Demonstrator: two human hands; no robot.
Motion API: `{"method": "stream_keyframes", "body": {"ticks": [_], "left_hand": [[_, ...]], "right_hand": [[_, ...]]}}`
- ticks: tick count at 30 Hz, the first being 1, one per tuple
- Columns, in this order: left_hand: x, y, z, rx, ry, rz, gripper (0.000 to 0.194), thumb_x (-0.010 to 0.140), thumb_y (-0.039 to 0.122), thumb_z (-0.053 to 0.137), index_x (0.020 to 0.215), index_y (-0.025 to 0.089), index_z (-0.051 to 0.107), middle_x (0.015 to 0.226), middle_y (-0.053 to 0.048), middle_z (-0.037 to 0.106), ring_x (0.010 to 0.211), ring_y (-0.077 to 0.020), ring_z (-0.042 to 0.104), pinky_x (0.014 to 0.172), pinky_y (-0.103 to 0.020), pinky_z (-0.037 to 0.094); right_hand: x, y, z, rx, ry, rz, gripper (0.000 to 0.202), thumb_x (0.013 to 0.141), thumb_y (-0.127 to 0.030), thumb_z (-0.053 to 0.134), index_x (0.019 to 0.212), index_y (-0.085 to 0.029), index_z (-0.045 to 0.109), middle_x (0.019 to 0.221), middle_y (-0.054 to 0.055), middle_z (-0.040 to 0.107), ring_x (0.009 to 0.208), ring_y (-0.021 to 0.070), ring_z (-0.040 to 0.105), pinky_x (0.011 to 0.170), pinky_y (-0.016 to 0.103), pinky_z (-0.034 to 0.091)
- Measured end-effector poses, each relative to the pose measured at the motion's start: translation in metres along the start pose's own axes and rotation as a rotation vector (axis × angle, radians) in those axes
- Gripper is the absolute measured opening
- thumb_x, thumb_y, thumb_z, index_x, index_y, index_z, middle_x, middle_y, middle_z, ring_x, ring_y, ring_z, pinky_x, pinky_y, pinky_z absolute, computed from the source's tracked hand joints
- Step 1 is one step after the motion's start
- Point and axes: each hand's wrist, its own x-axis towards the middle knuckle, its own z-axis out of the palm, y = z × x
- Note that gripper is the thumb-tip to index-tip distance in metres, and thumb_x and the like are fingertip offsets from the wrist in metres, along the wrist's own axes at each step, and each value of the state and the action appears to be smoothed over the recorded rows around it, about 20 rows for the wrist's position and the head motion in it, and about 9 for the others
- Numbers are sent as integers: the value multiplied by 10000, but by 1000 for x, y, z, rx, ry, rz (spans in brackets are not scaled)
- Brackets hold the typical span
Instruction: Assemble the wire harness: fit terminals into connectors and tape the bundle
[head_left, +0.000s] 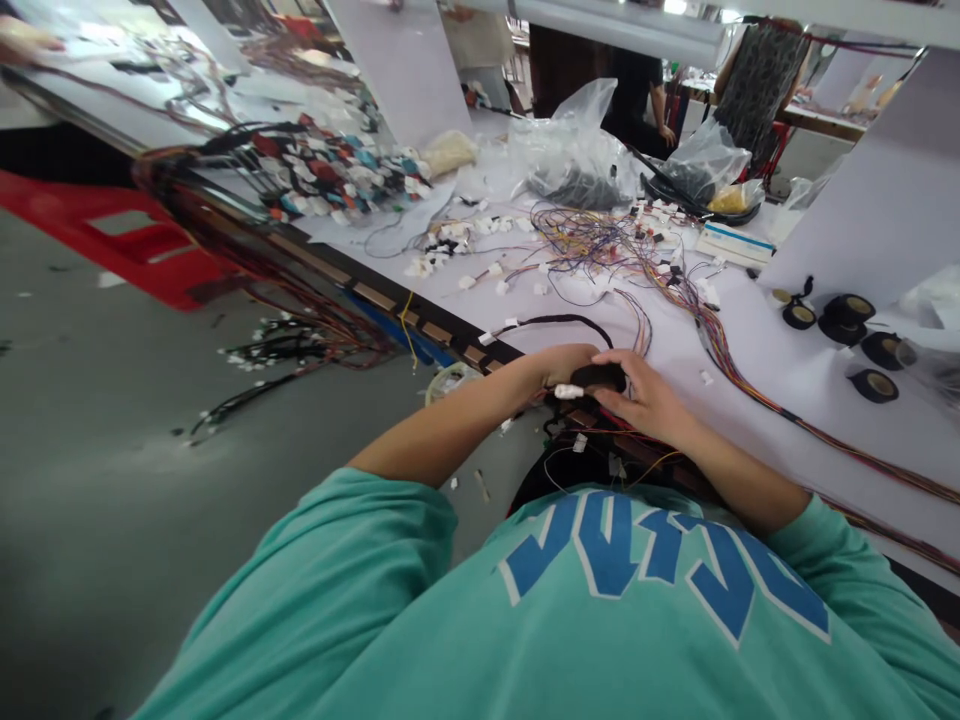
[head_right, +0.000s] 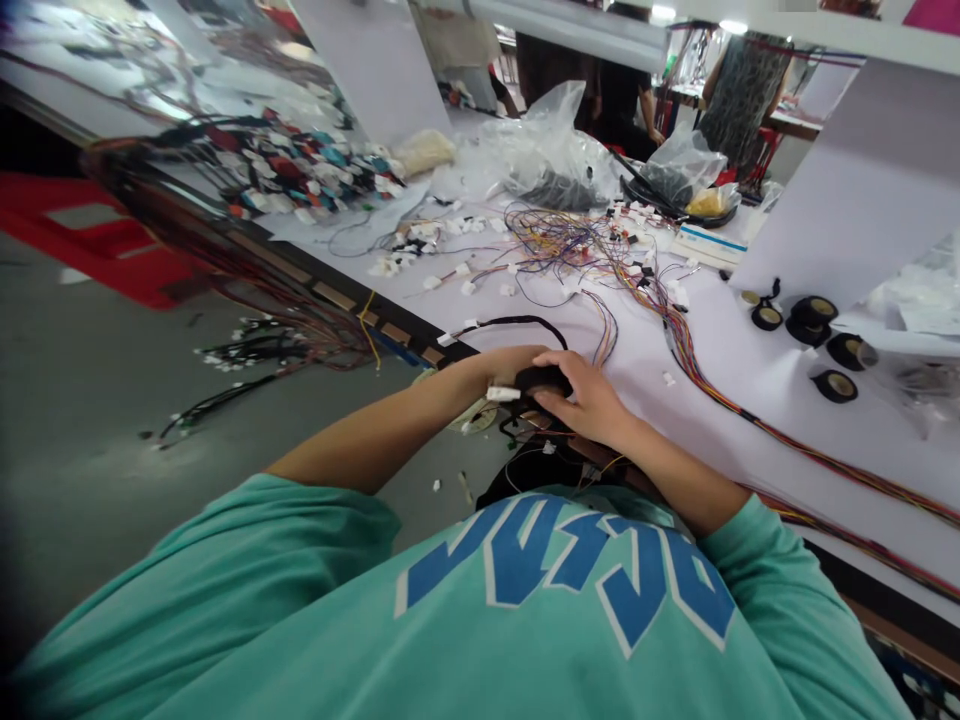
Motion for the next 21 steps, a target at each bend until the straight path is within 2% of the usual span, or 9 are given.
{"method": "stream_keyframes", "body": {"ticks": [4,6,9,11,13,15,18,21], "left_hand": [[-17,2,10,-142,-30,-175,174,693,234,516,542,153,479,410,34,451,353,-79,397,386,-202,304],[-28,5,14,-171,-35,-218,174,721,242,502,575,157,464,453,28,487,353,-75,414,384,-193,300],[-41,12,17,-63,18,-176,133,750,218,467,629,162,465,513,29,519,376,-71,437,418,-190,325],[-47,15,19,31,96,-126,126,756,205,457,637,164,465,509,36,506,398,-72,440,454,-190,338],[-49,15,23,37,164,-94,121,757,208,458,644,165,466,501,41,486,424,-76,441,477,-192,337],[-50,11,28,-89,189,-80,89,737,212,491,668,166,459,495,54,459,437,-75,433,475,-188,325],[-50,4,34,-335,150,-133,142,677,209,572,699,171,437,458,85,417,380,-54,368,417,-178,265],[-50,-1,35,-409,120,-218,159,638,199,613,707,156,476,426,86,431,330,-38,323,374,-176,199]], "right_hand": [[-12,3,-12,211,-175,68,334,814,-384,482,1068,-171,439,1051,84,595,936,180,578,777,312,449],[-19,5,-20,188,-227,91,359,824,-412,465,1078,-159,442,1023,91,608,912,187,585,749,306,444],[-20,2,-24,-131,-305,103,374,826,-420,466,1077,-144,496,946,94,645,874,212,593,791,349,398],[-15,-3,-22,-398,-373,90,321,846,-375,438,1039,-144,548,892,98,664,849,228,598,813,384,353],[-9,-9,-18,-569,-422,90,286,863,-298,397,1030,-149,575,879,103,672,852,233,598,810,388,324],[-5,-14,-15,-635,-439,100,290,853,-247,396,1063,-166,579,919,101,671,886,227,590,800,367,310],[-2,-18,-13,-645,-446,92,309,842,-231,406,1095,-197,579,969,82,670,922,216,575,790,343,291],[0,-20,-12,-676,-450,64,294,841,-231,402,1058,-194,596,970,78,673,923,218,572,784,345,275]]}}
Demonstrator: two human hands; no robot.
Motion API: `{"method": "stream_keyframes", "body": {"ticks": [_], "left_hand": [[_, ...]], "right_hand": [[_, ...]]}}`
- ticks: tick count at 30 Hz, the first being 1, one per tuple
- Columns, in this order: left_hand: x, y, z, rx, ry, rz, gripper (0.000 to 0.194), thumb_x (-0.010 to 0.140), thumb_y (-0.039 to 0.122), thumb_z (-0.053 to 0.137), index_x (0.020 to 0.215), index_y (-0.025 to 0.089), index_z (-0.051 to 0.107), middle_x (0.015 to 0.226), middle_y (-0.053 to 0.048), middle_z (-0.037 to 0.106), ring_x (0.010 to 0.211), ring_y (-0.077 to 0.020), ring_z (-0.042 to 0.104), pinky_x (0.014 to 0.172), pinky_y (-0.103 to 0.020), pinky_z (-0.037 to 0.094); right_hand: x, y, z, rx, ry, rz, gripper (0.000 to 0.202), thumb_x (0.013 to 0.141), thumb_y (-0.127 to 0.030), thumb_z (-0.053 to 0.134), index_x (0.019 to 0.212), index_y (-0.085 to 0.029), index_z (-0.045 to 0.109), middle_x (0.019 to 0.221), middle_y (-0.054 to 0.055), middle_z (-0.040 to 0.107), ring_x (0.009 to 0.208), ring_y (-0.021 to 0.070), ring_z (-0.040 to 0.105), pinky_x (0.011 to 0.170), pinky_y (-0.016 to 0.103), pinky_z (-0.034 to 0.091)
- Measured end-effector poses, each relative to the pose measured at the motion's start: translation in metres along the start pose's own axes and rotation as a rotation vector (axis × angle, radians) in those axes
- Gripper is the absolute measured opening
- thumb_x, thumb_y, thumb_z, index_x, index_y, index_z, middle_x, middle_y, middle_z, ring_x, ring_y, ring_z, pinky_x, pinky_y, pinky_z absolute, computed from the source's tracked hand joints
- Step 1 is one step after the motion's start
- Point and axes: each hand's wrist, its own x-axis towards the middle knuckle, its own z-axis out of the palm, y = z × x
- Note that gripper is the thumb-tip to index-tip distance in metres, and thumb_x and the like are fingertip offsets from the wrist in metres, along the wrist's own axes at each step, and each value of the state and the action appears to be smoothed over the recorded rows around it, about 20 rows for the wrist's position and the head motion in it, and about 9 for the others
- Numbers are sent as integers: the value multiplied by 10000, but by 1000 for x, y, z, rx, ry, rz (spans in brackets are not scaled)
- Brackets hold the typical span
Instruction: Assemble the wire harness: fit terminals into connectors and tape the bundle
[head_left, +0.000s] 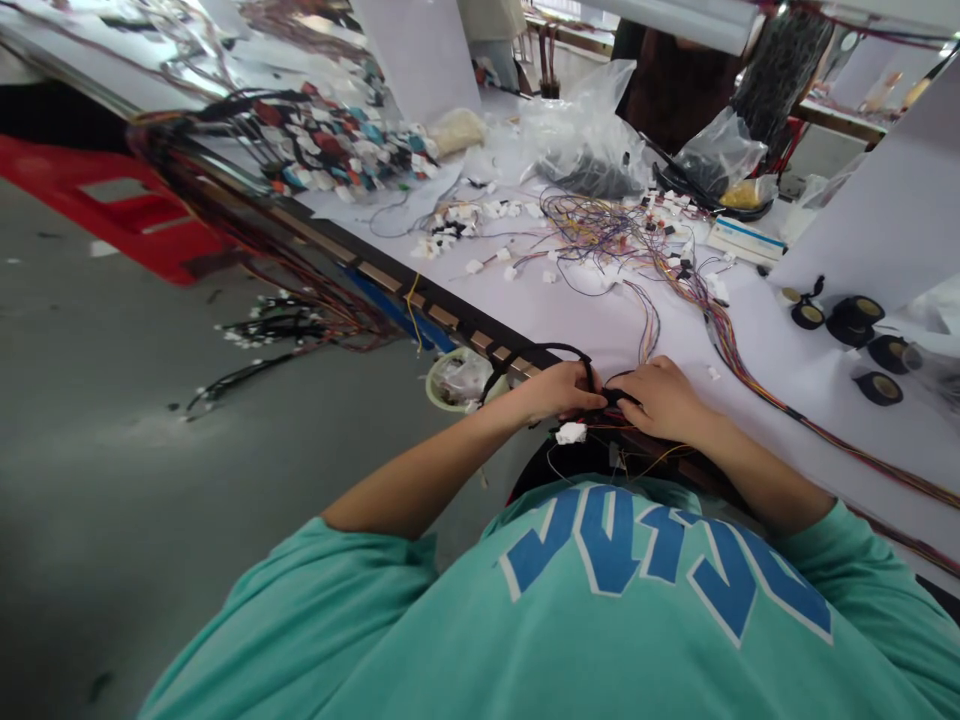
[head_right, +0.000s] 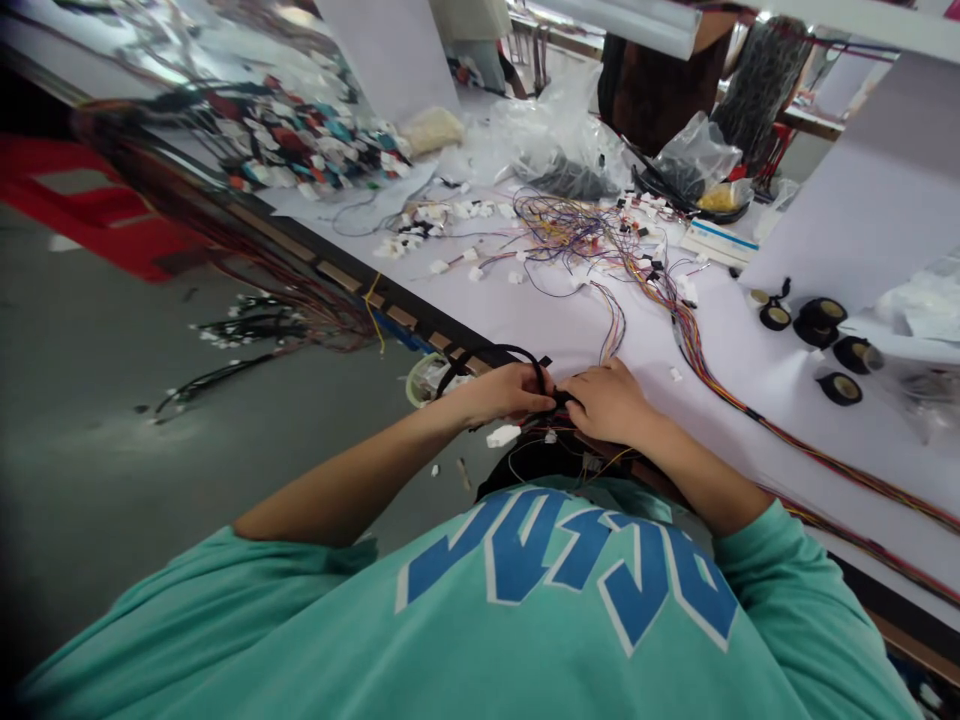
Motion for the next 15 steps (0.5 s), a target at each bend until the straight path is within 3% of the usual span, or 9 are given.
{"method": "stream_keyframes", "body": {"ticks": [6,10,15], "left_hand": [[5,-1,-2,-22,-55,-30,125,610,223,605,583,122,538,356,81,362,326,-29,252,371,-193,139],[8,1,4,-14,35,88,79,576,170,564,534,127,514,406,71,405,395,-46,334,417,-190,236],[16,12,9,187,202,167,61,570,148,523,514,128,511,434,60,414,464,-73,390,461,-203,291]], "right_hand": [[6,-3,-3,-150,14,-62,273,850,-297,424,1015,-168,600,924,89,683,909,231,579,802,377,235],[10,0,-7,-246,-4,-94,281,861,-311,416,987,-156,614,909,98,685,890,229,586,810,389,214],[16,6,-17,-306,-6,-52,271,840,-236,399,951,-151,630,898,88,687,865,230,588,780,392,213]]}}
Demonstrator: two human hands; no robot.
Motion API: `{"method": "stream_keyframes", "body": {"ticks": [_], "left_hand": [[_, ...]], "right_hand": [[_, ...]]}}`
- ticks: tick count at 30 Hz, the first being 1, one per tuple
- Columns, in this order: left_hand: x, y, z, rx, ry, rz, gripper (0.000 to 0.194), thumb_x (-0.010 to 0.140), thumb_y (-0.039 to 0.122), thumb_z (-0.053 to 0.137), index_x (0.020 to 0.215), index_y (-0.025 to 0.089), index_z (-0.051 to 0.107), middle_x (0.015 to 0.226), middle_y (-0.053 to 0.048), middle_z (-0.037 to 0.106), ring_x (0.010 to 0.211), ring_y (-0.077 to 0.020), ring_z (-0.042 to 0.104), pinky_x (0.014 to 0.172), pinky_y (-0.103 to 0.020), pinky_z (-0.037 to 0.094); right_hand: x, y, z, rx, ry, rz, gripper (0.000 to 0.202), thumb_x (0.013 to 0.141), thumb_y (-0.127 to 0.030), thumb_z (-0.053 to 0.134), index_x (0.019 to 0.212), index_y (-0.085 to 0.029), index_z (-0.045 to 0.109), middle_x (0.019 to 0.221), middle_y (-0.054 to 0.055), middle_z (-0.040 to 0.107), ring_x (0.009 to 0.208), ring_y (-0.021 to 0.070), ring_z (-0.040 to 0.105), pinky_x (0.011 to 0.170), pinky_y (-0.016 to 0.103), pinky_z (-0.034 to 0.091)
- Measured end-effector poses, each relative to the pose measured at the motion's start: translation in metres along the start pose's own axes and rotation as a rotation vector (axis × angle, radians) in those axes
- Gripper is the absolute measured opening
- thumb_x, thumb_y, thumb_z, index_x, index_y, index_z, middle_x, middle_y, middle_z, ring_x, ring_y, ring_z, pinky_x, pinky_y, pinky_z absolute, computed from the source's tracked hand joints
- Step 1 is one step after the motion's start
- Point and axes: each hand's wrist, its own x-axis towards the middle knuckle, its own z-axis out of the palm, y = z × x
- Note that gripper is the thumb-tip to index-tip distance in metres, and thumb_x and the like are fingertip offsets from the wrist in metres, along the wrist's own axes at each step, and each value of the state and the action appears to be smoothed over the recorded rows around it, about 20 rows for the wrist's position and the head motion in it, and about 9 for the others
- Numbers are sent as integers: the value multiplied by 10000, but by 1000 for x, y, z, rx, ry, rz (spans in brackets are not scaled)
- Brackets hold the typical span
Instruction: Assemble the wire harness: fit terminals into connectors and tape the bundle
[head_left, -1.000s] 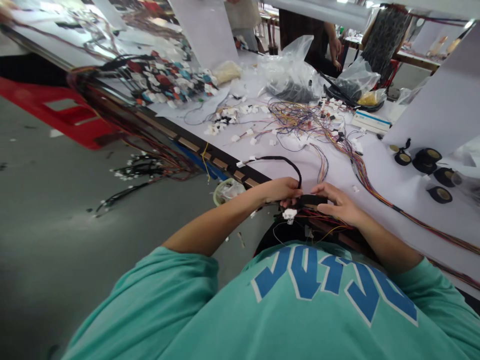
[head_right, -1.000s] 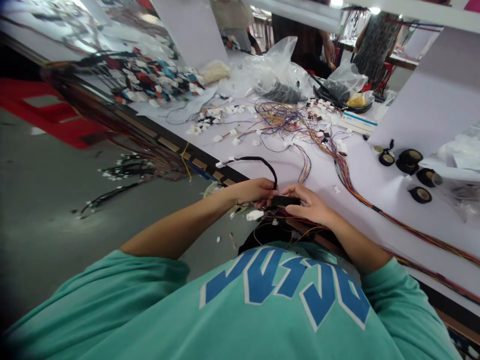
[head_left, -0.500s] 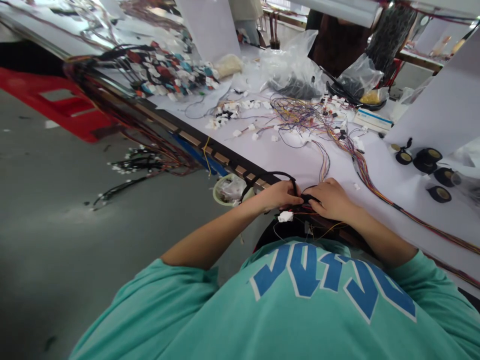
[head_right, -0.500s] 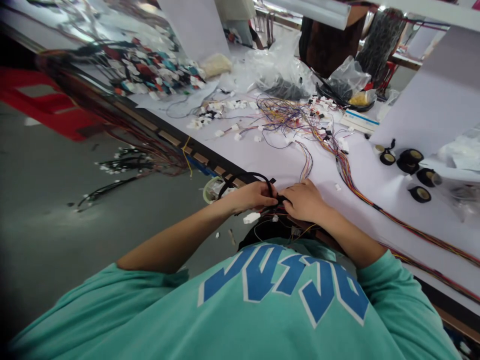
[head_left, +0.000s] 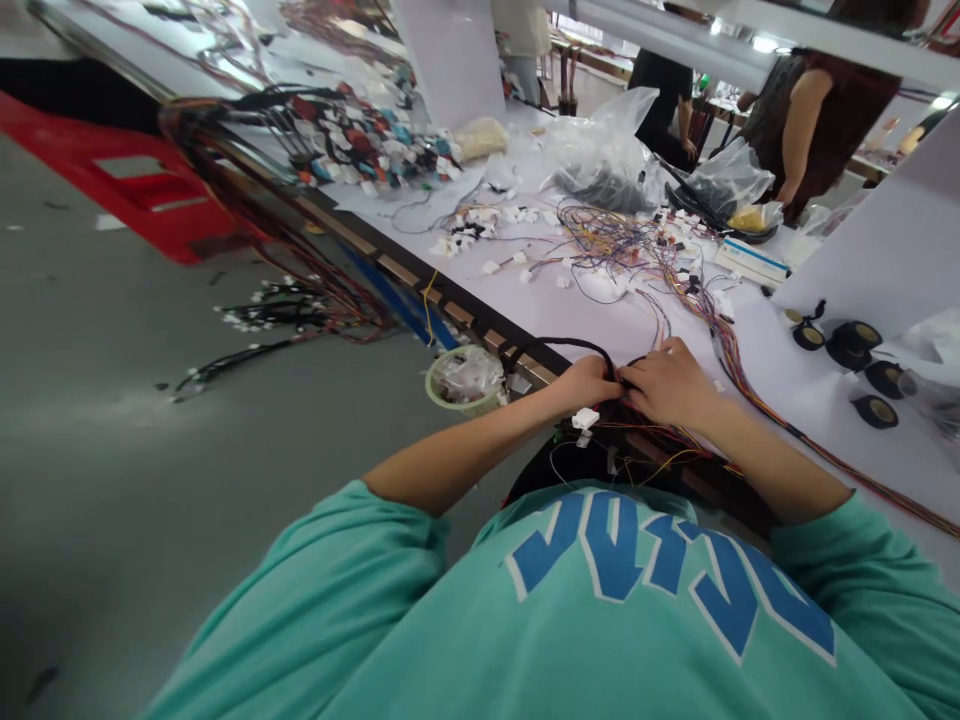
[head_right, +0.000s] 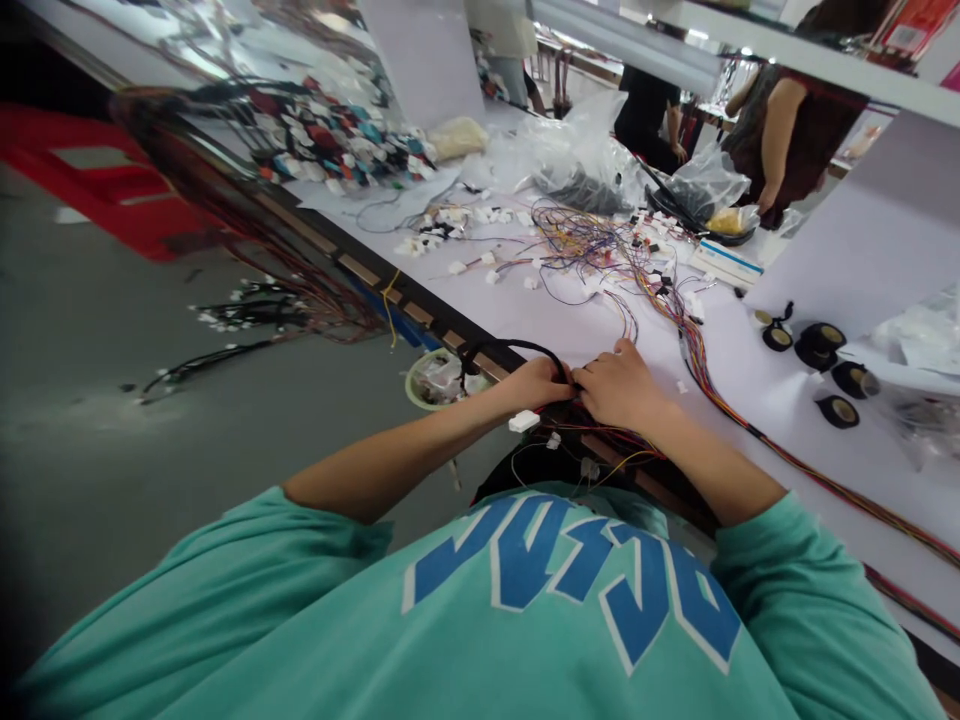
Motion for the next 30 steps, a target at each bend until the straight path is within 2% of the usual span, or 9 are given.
{"method": "stream_keyframes", "body": {"ticks": [5,9,13,20,22,23,25,27,30], "left_hand": [[14,7,3,69,77,11,68,562,151,515,499,140,491,404,61,378,451,-80,372,440,-214,266],[23,6,6,-54,100,-75,108,539,136,541,468,142,460,417,60,354,453,-63,326,436,-212,246],[30,2,8,-120,123,-127,103,557,122,540,502,146,456,440,55,371,458,-62,342,443,-211,266],[47,-1,7,-113,66,-212,229,634,168,528,469,188,370,332,74,260,343,-59,274,373,-220,196],[48,-1,8,-87,23,-224,236,631,161,523,451,187,373,316,73,263,329,-57,265,359,-213,187],[47,-1,8,-74,2,-221,222,621,154,527,449,181,389,318,69,283,331,-57,272,357,-210,194],[43,1,9,-46,-30,-204,176,596,142,545,463,167,433,334,62,332,345,-60,304,365,-205,226],[38,5,6,-18,-14,-184,154,598,165,562,484,162,460,351,59,353,362,-65,329,382,-206,251],[38,15,-1,196,55,-110,106,619,220,580,563,151,523,384,55,385,380,-69,359,407,-208,265]], "right_hand": [[6,8,3,-49,46,37,288,825,-196,392,952,-143,644,875,108,684,876,242,564,751,393,215],[11,12,14,-77,83,31,310,833,-179,382,1003,-136,637,893,119,678,901,241,537,773,399,209],[18,19,24,-67,125,1,335,846,-173,366,1067,-142,616,923,116,675,914,241,519,786,406,207],[34,22,29,-73,109,33,323,851,-207,381,1061,-138,617,937,116,670,943,230,522,789,396,247],[39,31,25,-82,68,133,300,839,-214,418,1032,-154,640,945,102,672,941,209,536,813,386,259],[41,39,22,-98,42,230,286,831,-213,436,1003,-155,657,944,98,673,941,199,544,824,378,265],[42,58,13,-124,18,400,298,823,-168,415,855,-61,691,837,144,670,878,210,575,806,387,272],[40,78,3,-134,69,507,463,881,-169,233,941,-8,663,889,143,651,935,228,571,817,396,257],[31,97,-5,-99,235,606,377,867,-254,320,1044,-125,626,932,122,653,940,260,557,817,424,276]]}}
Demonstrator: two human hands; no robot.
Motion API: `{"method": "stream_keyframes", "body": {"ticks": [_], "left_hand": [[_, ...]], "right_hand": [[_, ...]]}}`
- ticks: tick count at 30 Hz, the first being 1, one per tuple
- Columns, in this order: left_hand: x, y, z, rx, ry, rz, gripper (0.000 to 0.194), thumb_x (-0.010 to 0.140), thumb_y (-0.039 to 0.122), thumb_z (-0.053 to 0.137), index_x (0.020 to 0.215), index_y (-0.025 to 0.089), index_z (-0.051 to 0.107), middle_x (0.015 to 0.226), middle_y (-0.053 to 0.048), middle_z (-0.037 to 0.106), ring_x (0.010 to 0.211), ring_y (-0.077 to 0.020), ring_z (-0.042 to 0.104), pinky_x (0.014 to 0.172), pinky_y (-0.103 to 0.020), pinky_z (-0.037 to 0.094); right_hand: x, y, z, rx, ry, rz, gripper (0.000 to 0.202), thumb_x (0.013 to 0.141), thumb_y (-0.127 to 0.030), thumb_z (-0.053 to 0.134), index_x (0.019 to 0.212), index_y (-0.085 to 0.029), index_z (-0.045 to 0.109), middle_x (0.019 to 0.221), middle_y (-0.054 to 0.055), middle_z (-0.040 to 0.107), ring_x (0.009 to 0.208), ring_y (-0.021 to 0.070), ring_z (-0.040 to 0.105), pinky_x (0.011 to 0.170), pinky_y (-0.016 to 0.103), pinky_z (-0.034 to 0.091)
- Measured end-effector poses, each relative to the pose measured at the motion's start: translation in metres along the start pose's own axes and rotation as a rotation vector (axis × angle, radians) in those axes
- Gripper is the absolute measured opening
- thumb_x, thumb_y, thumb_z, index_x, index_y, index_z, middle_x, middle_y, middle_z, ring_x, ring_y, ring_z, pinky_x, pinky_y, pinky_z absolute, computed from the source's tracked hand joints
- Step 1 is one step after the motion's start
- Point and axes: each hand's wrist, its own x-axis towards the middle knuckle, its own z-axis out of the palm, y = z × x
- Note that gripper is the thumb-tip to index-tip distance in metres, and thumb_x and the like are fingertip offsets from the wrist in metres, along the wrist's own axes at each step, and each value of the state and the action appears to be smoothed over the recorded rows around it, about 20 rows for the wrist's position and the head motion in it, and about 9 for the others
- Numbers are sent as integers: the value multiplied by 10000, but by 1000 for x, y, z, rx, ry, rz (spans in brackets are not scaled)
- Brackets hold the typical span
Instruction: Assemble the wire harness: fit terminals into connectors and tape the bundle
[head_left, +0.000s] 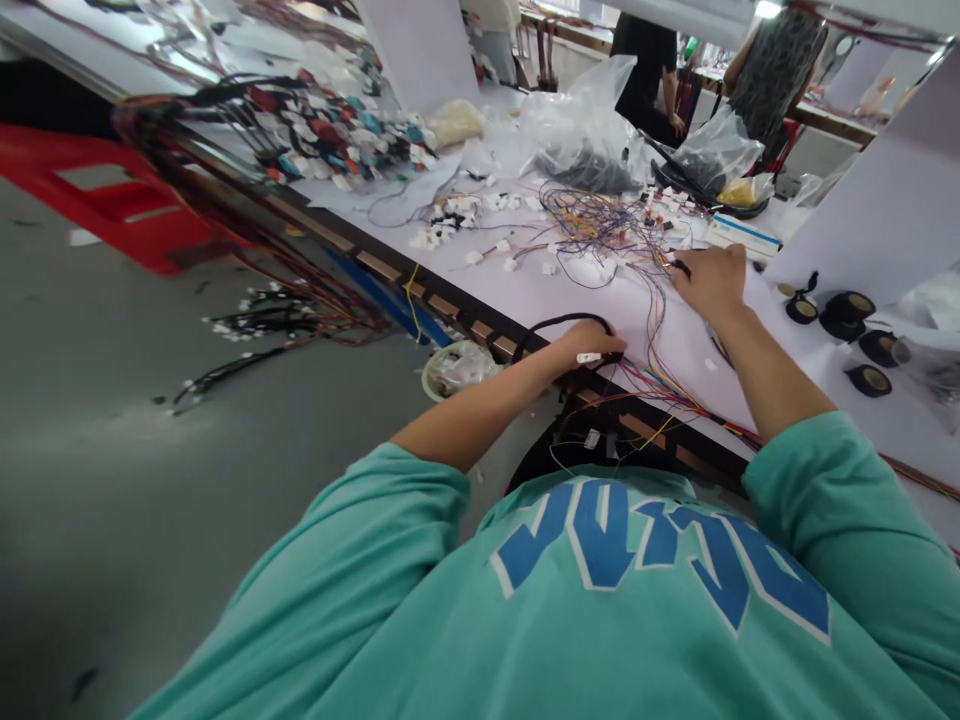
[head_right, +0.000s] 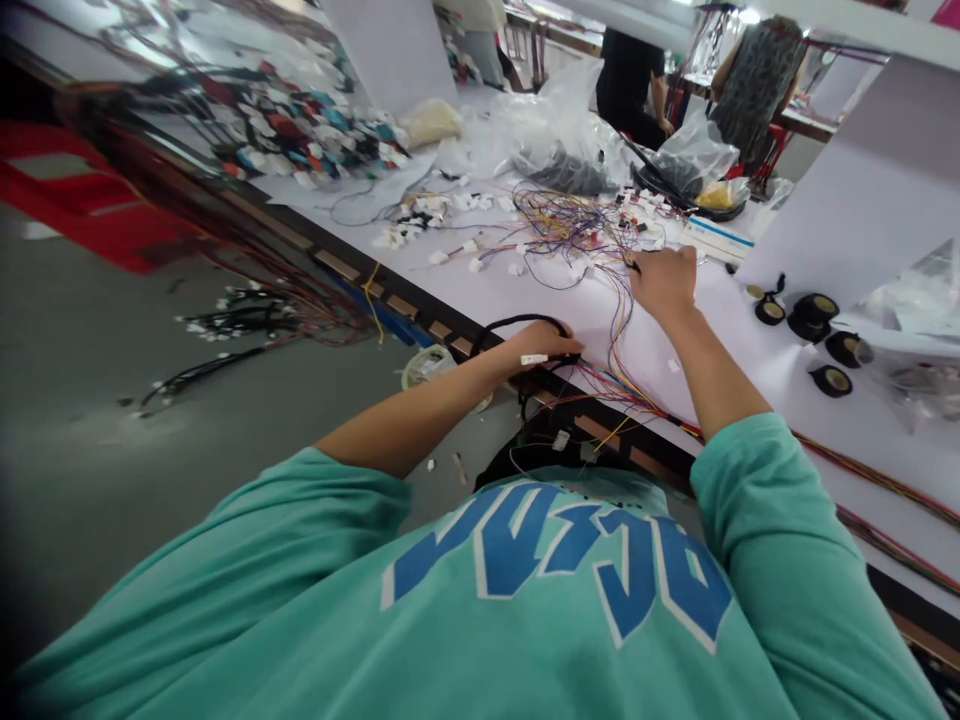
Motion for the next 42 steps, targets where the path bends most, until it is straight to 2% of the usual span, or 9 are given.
{"method": "stream_keyframes", "body": {"ticks": [4,8,11,19,23,27,31,37,42], "left_hand": [[9,12,-14,219,-117,69,190,633,179,562,816,156,609,423,56,453,381,-91,420,438,-212,286],[24,14,-28,323,-394,111,177,624,260,637,511,143,567,362,18,450,380,-94,400,461,-229,279],[37,15,-32,361,-336,37,350,587,278,685,351,150,462,318,11,397,357,-84,348,454,-249,245],[61,16,-32,-556,-239,-100,127,724,92,538,604,133,545,552,-11,573,482,-89,534,556,-231,417],[40,1,-55,-595,-144,-77,94,739,58,500,702,136,539,591,-3,582,516,-117,594,611,-277,460],[-4,-24,-77,-493,-17,-8,32,699,115,583,672,130,576,546,5,566,422,-94,536,531,-248,436],[-58,-70,-87,-351,-153,-57,87,636,223,654,649,142,627,545,-3,595,440,-96,537,488,-215,415],[-91,-144,-39,-500,-49,-80,228,537,261,714,732,177,631,700,2,635,694,-133,576,679,-249,447],[-87,-151,28,-743,-220,-15,403,543,317,738,901,168,626,880,-39,642,809,-164,564,752,-292,429]], "right_hand": [[-19,19,3,31,19,81,351,829,-296,366,1017,-162,630,872,107,654,894,282,552,795,423,284],[-50,44,19,-54,-158,237,371,831,-305,371,1058,-155,623,913,142,657,915,290,561,781,412,307],[-69,57,31,-55,-300,231,374,813,-292,387,1070,-163,625,1004,160,641,928,295,562,727,379,347],[-90,11,31,311,1,-130,369,841,-266,393,1098,-104,602,1053,143,644,975,248,570,821,351,412],[-95,-24,38,419,-88,-359,308,849,-255,425,1063,-146,617,1066,101,650,977,221,572,824,327,414],[-95,-36,42,329,-143,-349,290,844,-209,437,1058,-155,626,1098,95,636,1009,240,547,832,353,389],[-90,-41,34,267,-160,-335,287,845,-206,437,1052,-166,632,1065,90,646,992,254,541,822,373,369],[-85,-74,33,318,-134,-524,378,817,-189,488,1189,-157,545,1167,95,588,1061,228,497,896,350,336],[-77,-93,39,340,-94,-459,219,813,-231,516,984,-182,644,997,106,611,975,242,508,796,344,368]]}}
